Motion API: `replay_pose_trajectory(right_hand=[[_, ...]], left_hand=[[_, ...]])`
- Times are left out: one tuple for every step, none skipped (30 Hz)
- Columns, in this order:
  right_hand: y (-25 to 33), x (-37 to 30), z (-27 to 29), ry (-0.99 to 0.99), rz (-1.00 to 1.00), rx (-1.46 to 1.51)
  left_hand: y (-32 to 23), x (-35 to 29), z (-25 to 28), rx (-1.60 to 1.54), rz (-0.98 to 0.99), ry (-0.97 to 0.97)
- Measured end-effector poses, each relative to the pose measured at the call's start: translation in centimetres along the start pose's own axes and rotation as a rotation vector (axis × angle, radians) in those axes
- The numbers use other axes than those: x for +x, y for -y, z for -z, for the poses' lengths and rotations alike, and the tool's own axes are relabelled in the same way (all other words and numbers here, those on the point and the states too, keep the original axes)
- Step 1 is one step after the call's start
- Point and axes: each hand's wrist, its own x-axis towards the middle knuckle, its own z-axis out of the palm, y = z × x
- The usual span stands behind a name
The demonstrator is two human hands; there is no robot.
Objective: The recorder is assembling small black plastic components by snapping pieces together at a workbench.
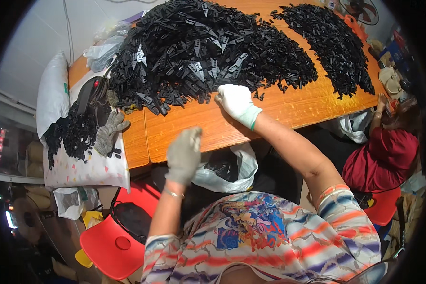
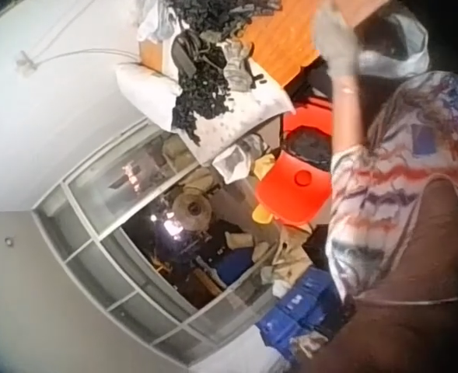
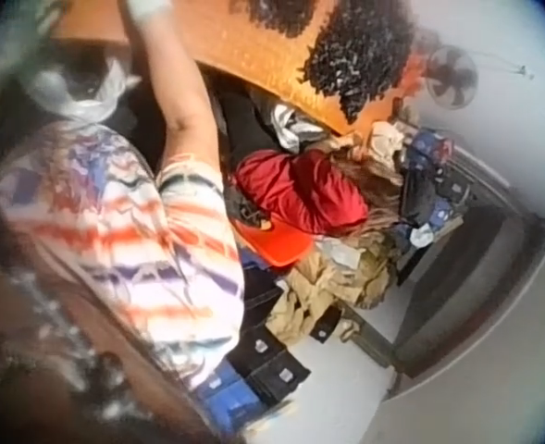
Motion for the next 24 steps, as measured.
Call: replay_pose_trajectory(right_hand=[[0.2, 0.0, 0.0, -0.032, 0.038, 0.016], [0.0, -0.2, 0.0, -0.064, 0.066, 0.025], [-0.3, -0.4, -0.1, -0.068, 0.064, 0.023], [-0.4, -0.7, 0.0, -0.088, 0.075, 0.036], [-0.2, -0.9, 0.0, -0.107, 0.088, 0.051], [0.3, -1.1, 0.5, -0.048, 0.062, 0.038], [0.2, -1.2, 0.4, -0.013, 0.042, 0.077], [0.1, -1.6, 0.5, 0.023, 0.016, 0.115], [-0.3, -2.1, 0.8, 0.042, 0.031, 0.165], [-0.5, -2.4, 0.9, 0.037, 0.026, 0.165], [-0.6, -2.8, 1.2, 0.046, 0.035, 0.201], [-0.7, -3.2, 1.4, 0.056, 0.045, 0.238], [-0.8, -3.5, 1.6, 0.055, 0.038, 0.238], [-0.3, -3.5, 2.5, 0.122, 0.011, 0.283], [0.0, -3.6, 2.9, 0.189, -0.016, 0.327], [-0.1, -3.8, 2.8, 0.190, -0.015, 0.328], [-0.3, -4.1, 2.8, 0.188, -0.014, 0.455], [-0.4, -4.3, 2.8, 0.186, -0.012, 0.582], [-0.4, -4.6, 2.8, 0.184, -0.016, 0.581], [0.0, -4.9, 3.4, 0.232, -0.091, 0.559], [0.3, -5.1, 3.7, 0.279, -0.166, 0.536], [0.2, -5.3, 3.5, 0.280, -0.169, 0.535], [0.2, -5.5, 3.4, 0.274, -0.195, 0.568], [0.1, -5.7, 3.3, 0.268, -0.219, 0.600]], left_hand=[[0.6, 1.7, 0.8, 0.089, 0.011, -0.035], [1.2, 3.7, 1.3, 0.170, 0.014, -0.066], [1.6, 5.7, 1.6, 0.301, 0.026, -0.030], [2.0, 7.5, 2.2, 0.435, 0.039, 0.003], [3.3, 8.6, 2.1, 0.497, -0.005, -0.021], [4.9, 9.3, 1.6, 0.557, -0.050, -0.044], [5.9, 9.9, 1.2, 0.545, -0.090, -0.036], [6.0, 10.3, 1.0, 0.543, -0.100, -0.037], [6.1, 10.5, 0.9, 0.534, -0.137, -0.025], [6.3, 10.7, 0.8, 0.526, -0.173, -0.014], [6.1, 10.8, 0.8, 0.524, -0.181, -0.010], [5.9, 10.7, 0.7, 0.545, -0.213, -0.026], [5.7, 10.7, 0.7, 0.566, -0.244, -0.042], [5.9, 10.6, 0.6, 0.567, -0.245, -0.042], [6.0, 10.5, 0.5, 0.549, -0.270, -0.012], [6.2, 10.4, 0.4, 0.531, -0.294, 0.018], [5.7, 10.3, 0.2, 0.544, -0.287, 0.051], [5.4, 10.1, 0.0, 0.542, -0.292, 0.053], [5.3, 10.0, -0.2, 0.508, -0.312, 0.034], [5.0, 9.8, -0.4, 0.474, -0.331, 0.017], [4.7, 9.4, -0.5, 0.460, -0.338, 0.011], [4.6, 9.2, -0.8, 0.457, -0.339, 0.013], [4.6, 9.1, -1.0, 0.411, -0.342, -0.015], [4.6, 9.0, -1.2, 0.365, -0.345, -0.043]])
